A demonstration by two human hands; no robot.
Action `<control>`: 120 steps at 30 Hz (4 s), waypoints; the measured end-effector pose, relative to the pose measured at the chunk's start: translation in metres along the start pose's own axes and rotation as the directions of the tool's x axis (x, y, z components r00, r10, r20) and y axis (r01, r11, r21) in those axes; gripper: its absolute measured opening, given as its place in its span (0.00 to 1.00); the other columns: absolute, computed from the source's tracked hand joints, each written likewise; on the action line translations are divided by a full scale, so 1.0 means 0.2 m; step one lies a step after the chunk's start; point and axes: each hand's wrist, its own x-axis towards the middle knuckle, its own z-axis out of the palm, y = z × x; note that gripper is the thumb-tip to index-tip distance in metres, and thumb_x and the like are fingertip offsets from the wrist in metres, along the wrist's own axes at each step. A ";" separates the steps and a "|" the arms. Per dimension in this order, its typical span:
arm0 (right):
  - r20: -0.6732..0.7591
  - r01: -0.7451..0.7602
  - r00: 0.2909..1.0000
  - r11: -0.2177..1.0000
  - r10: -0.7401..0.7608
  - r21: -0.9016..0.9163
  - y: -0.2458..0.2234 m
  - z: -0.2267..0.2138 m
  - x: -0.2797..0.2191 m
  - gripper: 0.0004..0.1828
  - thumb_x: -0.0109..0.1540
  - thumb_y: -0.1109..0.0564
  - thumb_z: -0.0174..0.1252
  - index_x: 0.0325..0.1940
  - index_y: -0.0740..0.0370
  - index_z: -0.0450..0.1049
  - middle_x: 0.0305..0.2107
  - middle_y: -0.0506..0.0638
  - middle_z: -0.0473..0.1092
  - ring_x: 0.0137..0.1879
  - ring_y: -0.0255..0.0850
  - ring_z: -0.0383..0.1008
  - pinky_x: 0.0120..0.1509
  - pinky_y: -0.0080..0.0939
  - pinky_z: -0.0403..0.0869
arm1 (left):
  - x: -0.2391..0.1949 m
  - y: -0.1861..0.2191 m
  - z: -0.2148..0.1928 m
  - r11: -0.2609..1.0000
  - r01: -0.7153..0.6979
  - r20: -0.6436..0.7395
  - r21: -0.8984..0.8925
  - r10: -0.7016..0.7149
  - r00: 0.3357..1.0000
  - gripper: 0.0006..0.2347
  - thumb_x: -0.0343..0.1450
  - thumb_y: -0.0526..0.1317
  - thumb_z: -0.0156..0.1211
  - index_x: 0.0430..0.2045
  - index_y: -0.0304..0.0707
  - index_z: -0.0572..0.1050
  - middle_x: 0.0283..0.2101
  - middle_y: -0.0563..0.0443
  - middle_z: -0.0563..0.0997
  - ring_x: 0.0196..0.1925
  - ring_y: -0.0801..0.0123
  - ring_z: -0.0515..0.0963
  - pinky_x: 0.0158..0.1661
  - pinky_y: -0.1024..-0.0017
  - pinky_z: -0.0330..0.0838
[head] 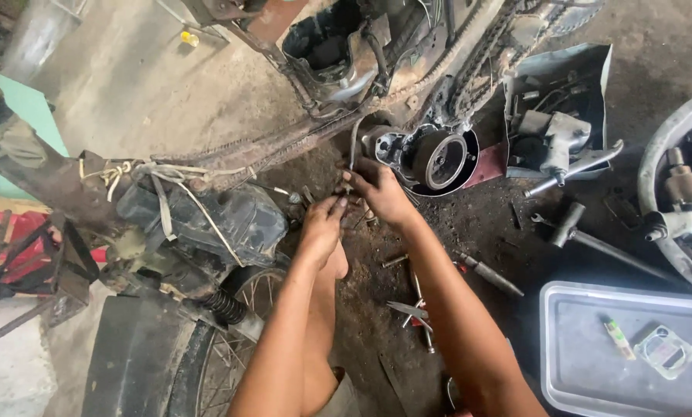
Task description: Filing a small metal engine component and then performing manual adjustments on a motorcycle engine block.
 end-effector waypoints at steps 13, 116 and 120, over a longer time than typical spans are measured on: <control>0.015 -0.067 0.998 0.990 0.065 0.125 -0.07 0.05 -0.03 0.08 0.55 0.53 0.59 0.29 0.61 0.72 0.20 0.48 0.67 0.31 0.32 0.67 0.34 0.32 0.72 | 0.00 -0.04 -0.01 0.992 -0.079 0.000 0.095 0.079 0.997 0.11 0.67 0.41 0.50 0.33 0.31 0.75 0.34 0.35 0.76 0.38 0.47 0.75 0.34 0.60 0.72; -0.574 -0.071 0.763 0.921 0.298 0.384 0.14 0.42 -0.24 0.20 0.58 0.48 0.44 0.37 0.67 0.72 0.22 0.60 0.67 0.34 0.47 0.70 0.38 0.42 0.67 | 0.33 0.21 0.13 0.852 0.135 0.025 -0.505 -0.142 0.990 0.16 0.61 0.43 0.58 0.05 0.45 0.57 0.07 0.61 0.50 0.07 0.80 0.51 0.11 0.80 0.54; -0.672 -0.234 0.702 0.968 0.235 0.094 0.27 0.48 -0.22 0.22 0.51 0.50 0.53 0.45 0.64 0.72 0.29 0.65 0.72 0.39 0.54 0.72 0.35 0.45 0.67 | 0.30 0.26 0.16 0.848 0.074 -0.062 -0.526 -0.124 0.990 0.14 0.62 0.40 0.57 0.08 0.43 0.59 0.07 0.60 0.49 0.07 0.79 0.52 0.08 0.80 0.52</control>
